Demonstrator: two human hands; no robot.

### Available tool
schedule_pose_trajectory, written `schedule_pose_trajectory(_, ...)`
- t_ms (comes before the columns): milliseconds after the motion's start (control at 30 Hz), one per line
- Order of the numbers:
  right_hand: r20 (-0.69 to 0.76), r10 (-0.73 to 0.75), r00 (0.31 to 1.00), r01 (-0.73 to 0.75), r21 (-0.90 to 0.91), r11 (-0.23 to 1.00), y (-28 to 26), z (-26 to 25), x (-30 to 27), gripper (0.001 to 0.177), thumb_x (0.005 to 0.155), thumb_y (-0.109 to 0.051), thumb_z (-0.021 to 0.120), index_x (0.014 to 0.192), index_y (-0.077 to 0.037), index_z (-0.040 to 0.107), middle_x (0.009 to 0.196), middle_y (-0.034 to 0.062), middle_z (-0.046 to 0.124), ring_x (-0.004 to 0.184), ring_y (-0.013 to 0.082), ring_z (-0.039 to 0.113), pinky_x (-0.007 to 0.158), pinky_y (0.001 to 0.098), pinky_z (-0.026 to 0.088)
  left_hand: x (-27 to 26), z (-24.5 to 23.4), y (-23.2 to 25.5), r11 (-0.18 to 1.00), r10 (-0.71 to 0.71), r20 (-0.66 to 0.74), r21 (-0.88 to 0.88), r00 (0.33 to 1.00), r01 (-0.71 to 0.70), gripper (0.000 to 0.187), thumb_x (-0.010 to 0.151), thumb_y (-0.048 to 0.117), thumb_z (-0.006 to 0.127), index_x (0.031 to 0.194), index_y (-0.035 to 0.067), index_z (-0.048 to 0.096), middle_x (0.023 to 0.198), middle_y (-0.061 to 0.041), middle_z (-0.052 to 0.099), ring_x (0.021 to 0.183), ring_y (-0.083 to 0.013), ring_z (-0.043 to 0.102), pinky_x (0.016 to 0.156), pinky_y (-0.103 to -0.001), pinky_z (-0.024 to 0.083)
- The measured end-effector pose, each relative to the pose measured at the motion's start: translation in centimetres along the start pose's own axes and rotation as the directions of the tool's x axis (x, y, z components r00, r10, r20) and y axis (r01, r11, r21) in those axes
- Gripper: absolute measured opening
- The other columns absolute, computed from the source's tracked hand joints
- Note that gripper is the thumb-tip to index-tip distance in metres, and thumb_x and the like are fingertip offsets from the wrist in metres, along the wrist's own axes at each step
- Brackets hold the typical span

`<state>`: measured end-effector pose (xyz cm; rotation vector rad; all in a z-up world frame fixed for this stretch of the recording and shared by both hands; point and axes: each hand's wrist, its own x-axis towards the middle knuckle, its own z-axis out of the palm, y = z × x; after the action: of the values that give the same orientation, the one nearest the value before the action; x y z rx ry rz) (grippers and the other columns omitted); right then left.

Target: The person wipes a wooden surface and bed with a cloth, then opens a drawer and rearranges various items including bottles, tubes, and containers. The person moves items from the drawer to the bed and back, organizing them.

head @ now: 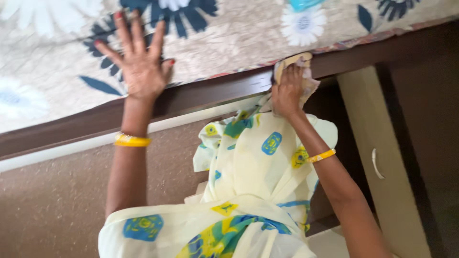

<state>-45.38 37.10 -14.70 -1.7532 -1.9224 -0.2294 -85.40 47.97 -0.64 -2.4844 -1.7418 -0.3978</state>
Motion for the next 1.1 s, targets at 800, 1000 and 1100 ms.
schedule_pose_trajectory(800,0.101,-0.625,0.774,0.527,0.444,0.724,-35.7,6.2,4.7,0.062,0.084,-0.023,0.062,0.130,0.018,0.054,0.129,0.0404,0.059,0.127,0.0534,0.052,0.118,0.0600,0.031,1.6,0.7,1.0,0.997,-0.077,-0.010,-0.017,0.997,0.076,0.092,0.094,0.054,0.068,0.167,0.039,0.015,0.174,-0.013,0.000,0.157,-0.0417,-0.009,0.109,-0.091,0.002)
schedule_pose_trajectory(1000,0.153,-0.692,0.705,0.608,0.371,0.702,-43.1,8.1,6.1,0.062,0.088,-0.027,0.058,0.129,0.019,0.054,0.129,0.0392,0.060,0.128,0.0510,0.052,0.118,0.0583,0.031,1.9,-1.6,1.7,0.993,-0.120,0.102,-0.006,0.988,0.121,0.091,0.095,0.052,0.065,0.166,0.038,0.009,0.174,-0.012,-0.005,0.155,-0.0418,-0.015,0.109,-0.091,0.004)
schedule_pose_trajectory(1100,0.202,-0.732,0.651,0.625,0.405,0.667,-45.2,8.6,6.7,0.060,0.092,-0.028,0.056,0.128,0.021,0.054,0.129,0.0396,0.060,0.128,0.0502,0.053,0.119,0.0577,0.031,2.2,-2.4,1.7,0.993,-0.120,0.174,0.005,0.977,0.121,0.091,0.096,0.051,0.062,0.166,0.038,0.005,0.174,-0.011,-0.007,0.155,-0.0414,-0.017,0.110,-0.089,0.004)
